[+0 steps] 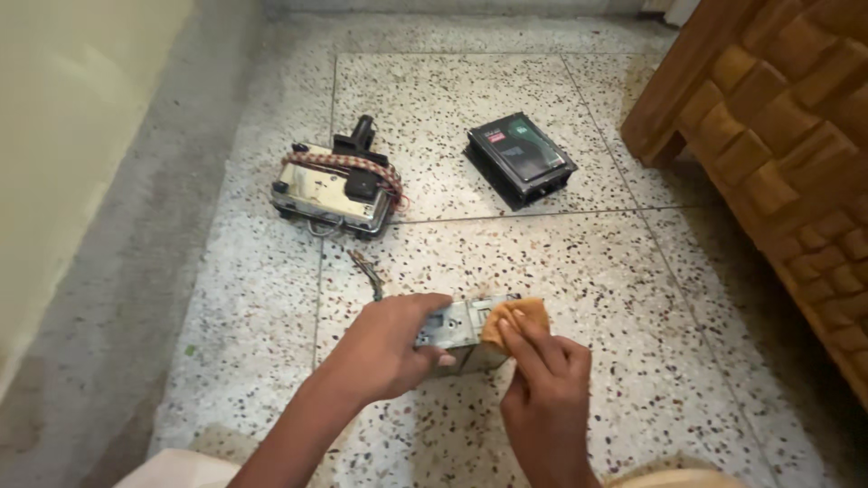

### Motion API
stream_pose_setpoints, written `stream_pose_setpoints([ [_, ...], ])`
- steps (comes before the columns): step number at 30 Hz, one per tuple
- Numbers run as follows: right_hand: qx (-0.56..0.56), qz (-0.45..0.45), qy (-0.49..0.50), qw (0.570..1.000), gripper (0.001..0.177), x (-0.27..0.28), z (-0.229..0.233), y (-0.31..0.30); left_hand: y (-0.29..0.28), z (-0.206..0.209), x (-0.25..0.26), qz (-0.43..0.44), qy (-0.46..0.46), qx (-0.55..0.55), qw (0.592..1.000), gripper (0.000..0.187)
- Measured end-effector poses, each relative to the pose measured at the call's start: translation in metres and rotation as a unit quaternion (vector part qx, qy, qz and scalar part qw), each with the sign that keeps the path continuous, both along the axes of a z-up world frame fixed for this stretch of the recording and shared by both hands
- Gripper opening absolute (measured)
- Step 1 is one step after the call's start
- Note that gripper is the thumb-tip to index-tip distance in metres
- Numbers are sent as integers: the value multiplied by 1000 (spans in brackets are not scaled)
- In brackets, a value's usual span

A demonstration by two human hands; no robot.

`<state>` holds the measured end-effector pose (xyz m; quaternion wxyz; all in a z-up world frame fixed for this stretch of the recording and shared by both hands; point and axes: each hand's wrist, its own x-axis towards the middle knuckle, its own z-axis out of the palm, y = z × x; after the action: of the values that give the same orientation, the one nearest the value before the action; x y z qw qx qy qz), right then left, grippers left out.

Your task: The person wipes the surfaces of two small electronic devices with a cloth. They handle a silver metal box with a black handle and a black rectangular device, cleaning them one at a time on the floor.

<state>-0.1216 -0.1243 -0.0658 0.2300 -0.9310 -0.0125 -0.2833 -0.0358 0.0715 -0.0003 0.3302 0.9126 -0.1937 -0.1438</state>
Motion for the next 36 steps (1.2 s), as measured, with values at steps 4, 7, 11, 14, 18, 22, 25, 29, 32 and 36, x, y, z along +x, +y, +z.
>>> stream_pose_setpoints([
  [4, -10, 53, -14, 998, 62, -2, -5, 22, 1, -23, -2, 3, -36, -59, 998, 61],
  [7, -19, 81, -26, 996, 62, -1, -3, 13, 1, -36, 1, -46, -158, -74, 984, 62],
  [11, -10, 29, -8, 999, 57, 3, -6, 1, -1, -21, 2, -26, -58, -52, 997, 58],
  [14, -2, 48, 9, 999, 57, -5, -12, 18, -7, 1, 11, -14, 109, 9, 994, 38],
  [18, -19, 105, -18, 994, 52, -5, -4, 15, -26, -2, 27, -4, 85, 81, 993, 44],
  [22, -96, 74, -25, 992, 36, 10, 9, -10, -40, -25, 23, 103, -38, 69, 992, 51],
  [25, -92, 25, -26, 995, 37, 14, 17, -22, -42, -34, 12, 153, -67, 56, 984, 54],
  [29, -73, 105, -30, 991, 36, 3, 11, 6, -42, -31, 14, 198, -72, -10, 978, 47],
  [32, -91, 123, -24, 988, 40, 10, 19, 4, -40, -28, 12, 203, -72, -30, 976, 43],
  [36, -75, 77, -13, 994, 40, 22, 26, 8, -41, -25, 11, 213, -50, -20, 976, 44],
])
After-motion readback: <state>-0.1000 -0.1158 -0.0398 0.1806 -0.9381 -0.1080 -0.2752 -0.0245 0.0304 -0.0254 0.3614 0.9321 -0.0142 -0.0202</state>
